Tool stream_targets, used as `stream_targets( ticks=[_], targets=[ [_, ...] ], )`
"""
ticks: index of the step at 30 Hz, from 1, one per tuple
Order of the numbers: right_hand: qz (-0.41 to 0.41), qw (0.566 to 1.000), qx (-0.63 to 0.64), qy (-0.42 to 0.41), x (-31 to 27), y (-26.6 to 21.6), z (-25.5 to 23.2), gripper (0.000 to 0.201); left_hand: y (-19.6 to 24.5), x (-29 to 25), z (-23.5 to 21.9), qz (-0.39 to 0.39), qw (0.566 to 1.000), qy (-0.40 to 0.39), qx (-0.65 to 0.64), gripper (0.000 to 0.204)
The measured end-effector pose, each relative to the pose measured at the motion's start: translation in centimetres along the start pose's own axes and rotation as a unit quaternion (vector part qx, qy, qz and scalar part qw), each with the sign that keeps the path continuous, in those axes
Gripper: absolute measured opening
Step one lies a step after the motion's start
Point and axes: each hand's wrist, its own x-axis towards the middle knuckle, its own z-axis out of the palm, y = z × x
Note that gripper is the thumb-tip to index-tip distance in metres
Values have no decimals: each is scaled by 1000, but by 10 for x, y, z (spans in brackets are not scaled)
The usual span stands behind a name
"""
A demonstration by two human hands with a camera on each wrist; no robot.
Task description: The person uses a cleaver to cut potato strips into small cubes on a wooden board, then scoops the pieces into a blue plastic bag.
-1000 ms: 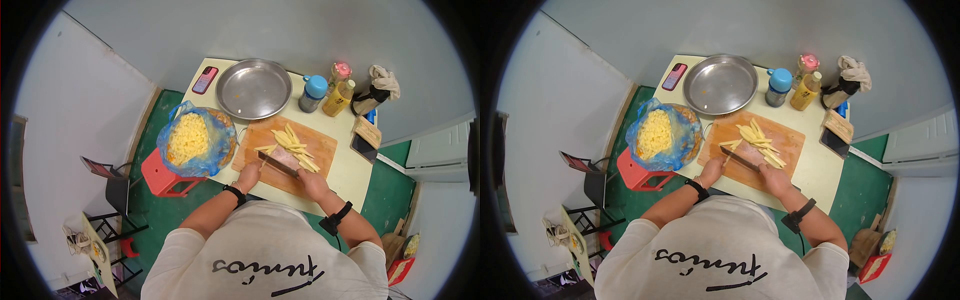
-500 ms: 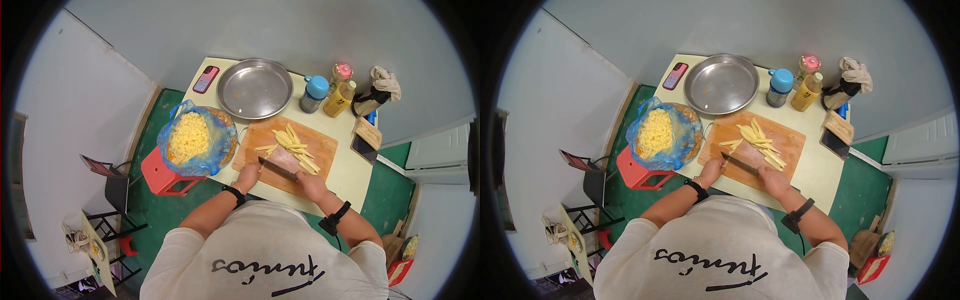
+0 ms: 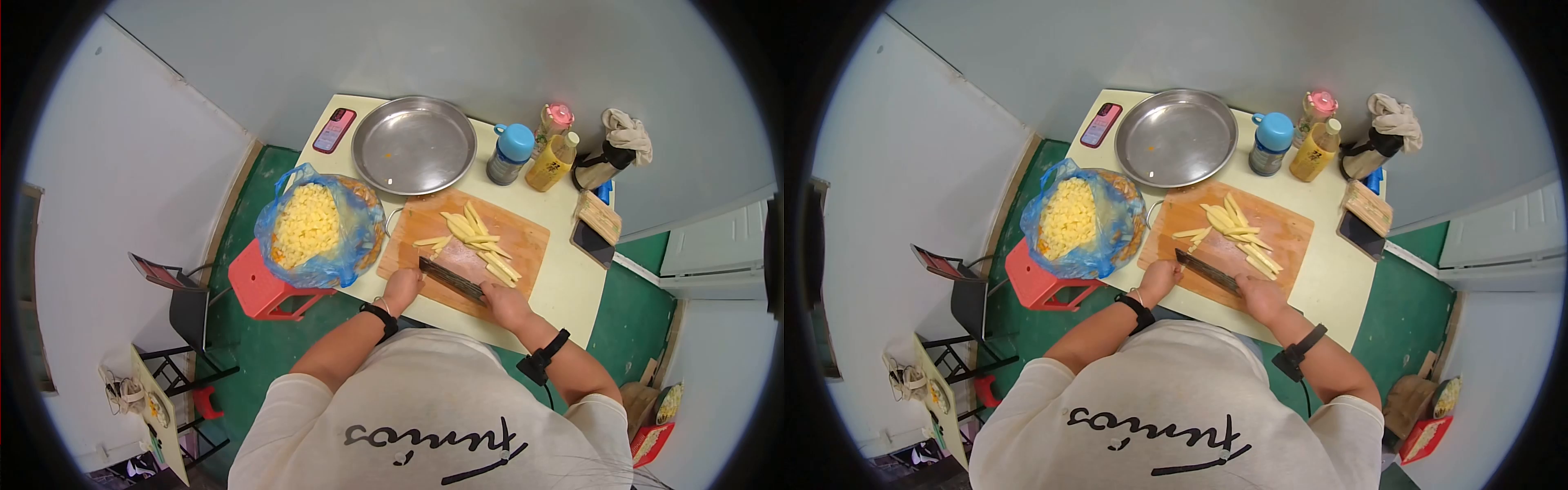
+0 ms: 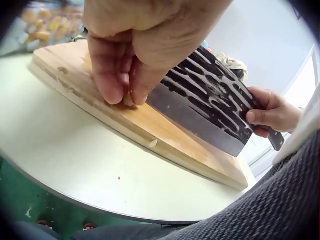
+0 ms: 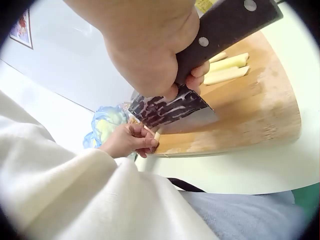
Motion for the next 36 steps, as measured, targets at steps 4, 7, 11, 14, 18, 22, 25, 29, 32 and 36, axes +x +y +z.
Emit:
stream_targets(
  ticks=[4, 7, 11, 14, 18, 22, 25, 29, 32, 36],
  targets=[
    [-1, 1000, 14, 22, -5, -7, -6, 11, 1, -2, -2, -6, 1000, -5, 20, 16],
    [-8, 1000, 20, 20, -5, -8, -6, 12, 4, -4, -3, -4, 999, 8, 41, 17],
    [-13, 1000, 19, 13, -2, -7, 0, 13, 4, -4, -3, 3, 999, 14, 51, 17],
    [-13, 1000, 7, 17, -2, -9, 0, 12, 3, -5, -4, 2, 998, 5, 56, 17],
    [-9, 1000, -4, -2, 1, -7, -1, 12, 1, -5, 0, 4, 998, 8, 66, 16],
    [-24, 999, 21, 34, -4, -11, -4, 11, 2, -6, -3, 1, 997, 3, 74, 17],
    [-25, 999, 23, 32, -6, -11, 0, 11, 4, -8, -5, 5, 998, 4, 69, 16],
    [5, 1000, 8, -1, -2, -12, 3, 10, 6, -6, -5, -3, 997, 2, 73, 15],
    [23, 999, 36, 29, -10, -13, -5, 9, 2, 0, -7, 22, 996, 30, 77, 15],
    [48, 998, 5, 35, -24, -8, -22, 11, 22, 27, -33, 23, 997, 33, 59, 12]
  ],
)
